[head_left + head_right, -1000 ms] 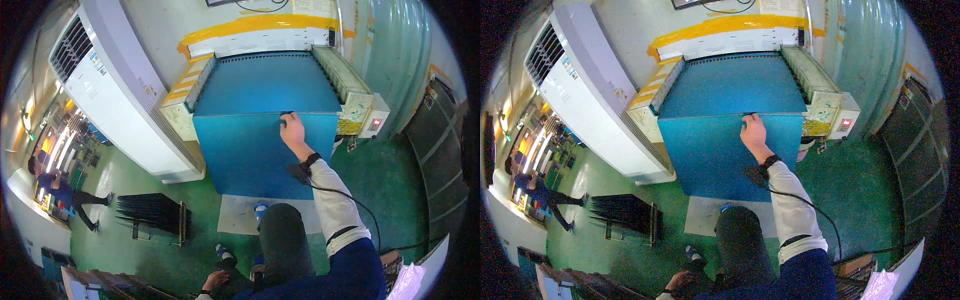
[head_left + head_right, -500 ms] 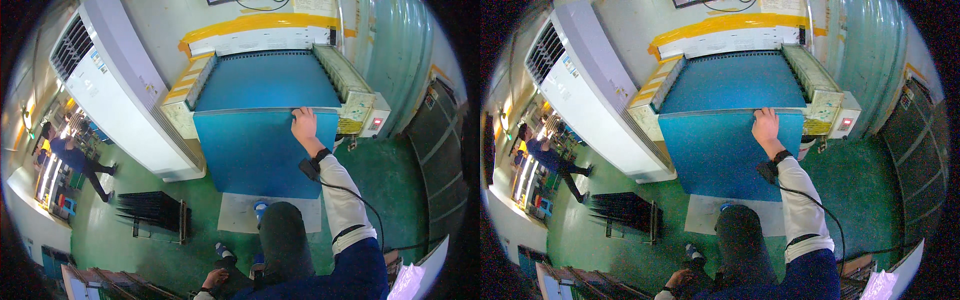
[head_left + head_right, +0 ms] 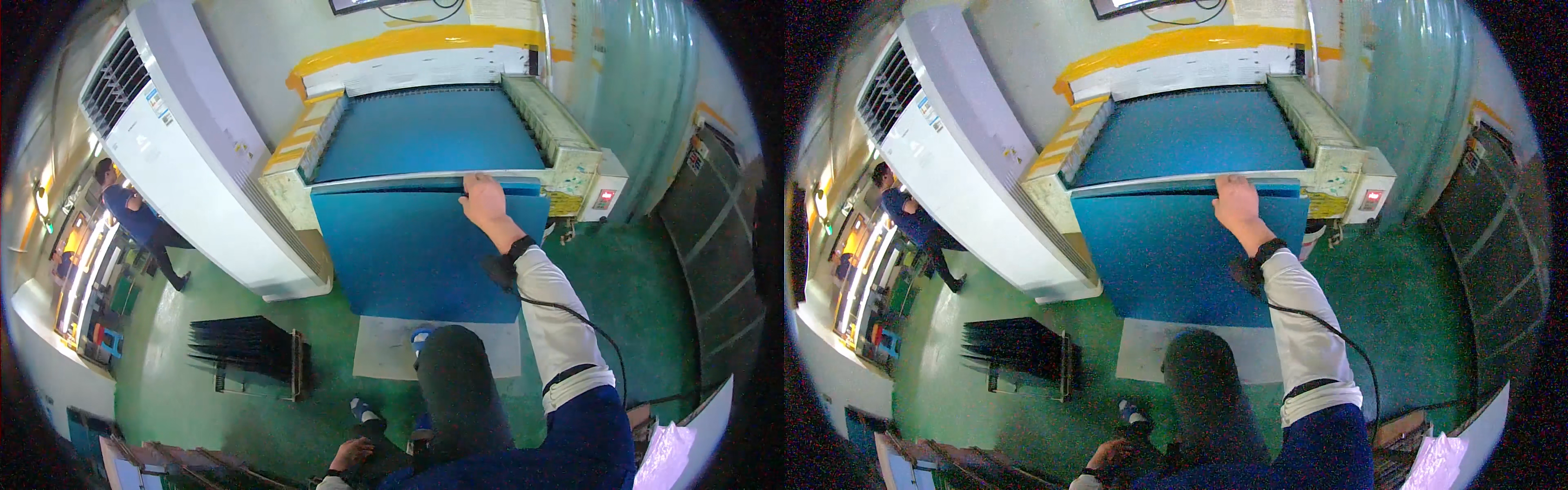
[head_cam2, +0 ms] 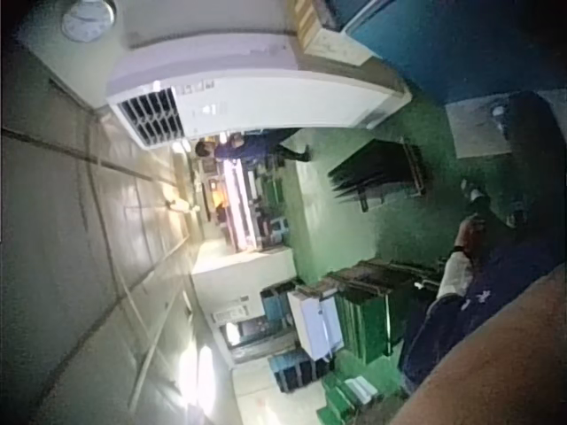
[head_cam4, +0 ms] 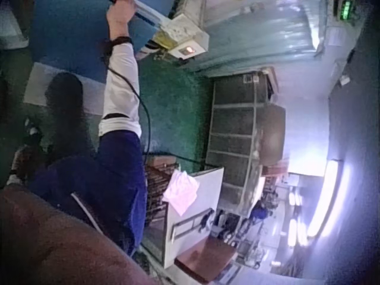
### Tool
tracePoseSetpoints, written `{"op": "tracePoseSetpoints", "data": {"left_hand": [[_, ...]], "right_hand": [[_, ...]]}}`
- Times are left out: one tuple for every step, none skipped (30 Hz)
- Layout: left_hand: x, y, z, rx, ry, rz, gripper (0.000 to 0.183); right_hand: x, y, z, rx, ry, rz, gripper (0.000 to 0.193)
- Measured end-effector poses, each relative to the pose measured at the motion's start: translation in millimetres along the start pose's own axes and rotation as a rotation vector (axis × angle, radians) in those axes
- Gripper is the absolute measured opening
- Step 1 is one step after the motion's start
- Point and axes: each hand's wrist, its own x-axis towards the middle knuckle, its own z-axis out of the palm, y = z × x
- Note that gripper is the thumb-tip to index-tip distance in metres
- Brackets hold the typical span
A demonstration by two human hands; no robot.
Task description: The person is feeding blue metal sheets into a machine for processing.
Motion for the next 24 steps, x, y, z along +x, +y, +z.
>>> {"op": "tracePoseSetpoints", "data": {"left_hand": [[1, -1, -1, 0.175, -0.026, 0.119, 0.032], [0, -4, -1, 0.351, -0.054, 0.24, 0.032], [-1, -6, -3, 0.524, -0.078, 0.361, 0.032], [1, -6, -6, 0.489, -0.049, 0.27, 0.031], [2, -4, -10, 0.454, -0.02, 0.181, 0.03], [7, 0, -9, 0.425, -0.002, 0.087, 0.029], [2, -2, -7, 0.47, -0.009, 0.258, 0.026], [-5, -6, -2, 0.522, -0.042, 0.42, 0.024], [-15, 0, 16, 0.429, -0.085, 0.427, 0.027], [-34, 3, 30, 0.324, -0.097, 0.445, 0.029], [-60, 9, 57, 0.073, -0.089, 0.306, 0.037], [-74, 14, 71, -0.173, -0.068, 0.165, 0.045], [-70, 17, 69, -0.075, -0.051, 0.171, 0.044], [-66, 14, 61, 0.012, -0.026, 0.181, 0.044], [-62, 13, 59, 0.105, -0.005, 0.185, 0.043], [-65, 18, 67, 0.145, -0.034, 0.217, 0.042], [-72, 20, 74, 0.184, -0.064, 0.25, 0.04], [-79, 25, 82, 0.223, -0.093, 0.286, 0.039], [-80, 28, 86, 0.177, -0.044, 0.231, 0.037], [-80, 32, 90, 0.133, 0.006, 0.176, 0.035], [-84, 32, 92, 0.08, 0.067, 0.123, 0.034], [-90, 32, 100, 0.086, 0.063, 0.143, 0.033], [-96, 30, 109, 0.092, 0.059, 0.162, 0.032], [-102, 28, 113, 0.088, 0.066, 0.187, 0.032]], "right_hand": [[0, -4, -4, -0.002, -0.016, -0.017, 0.024], [3, -5, -8, -0.027, -0.125, -0.01, 0.031], [4, -12, -10, -0.006, -0.182, -0.016, 0.03], [5, -21, -14, 0.016, -0.237, -0.022, 0.029], [6, -33, -17, 0.038, -0.291, -0.027, 0.029], [5, -42, -19, 0.071, -0.324, -0.062, 0.029], [6, -58, -17, 0.111, -0.357, -0.104, 0.029], [5, -65, -14, 0.119, -0.415, -0.113, 0.027], [1, -63, -11, 0.112, -0.473, -0.101, 0.026], [-3, -72, 2, 0.139, -0.457, -0.164, 0.022], [-6, -85, 3, 0.154, -0.534, -0.103, 0.019], [-9, -94, 9, 0.158, -0.537, -0.15, 0.02], [-9, -100, 14, 0.092, -0.556, -0.119, 0.019], [-9, -107, 10, 0.118, -0.517, -0.149, 0.018], [-10, -105, 15, 0.144, -0.499, -0.109, 0.017], [-9, -103, 12, 0.136, -0.512, -0.103, 0.016], [-9, -101, 9, 0.129, -0.526, -0.097, 0.016], [-9, -104, 6, 0.121, -0.516, -0.098, 0.015], [-10, -104, 5, 0.107, -0.507, -0.095, 0.015], [-12, -102, 4, 0.126, -0.466, -0.107, 0.014], [-13, -105, 4, 0.136, -0.453, -0.136, 0.014], [-15, -102, 3, 0.125, -0.466, -0.131, 0.013], [-18, -98, 2, 0.114, -0.48, -0.127, 0.013], [-19, -102, 1, 0.112, -0.487, -0.125, 0.012]]}}
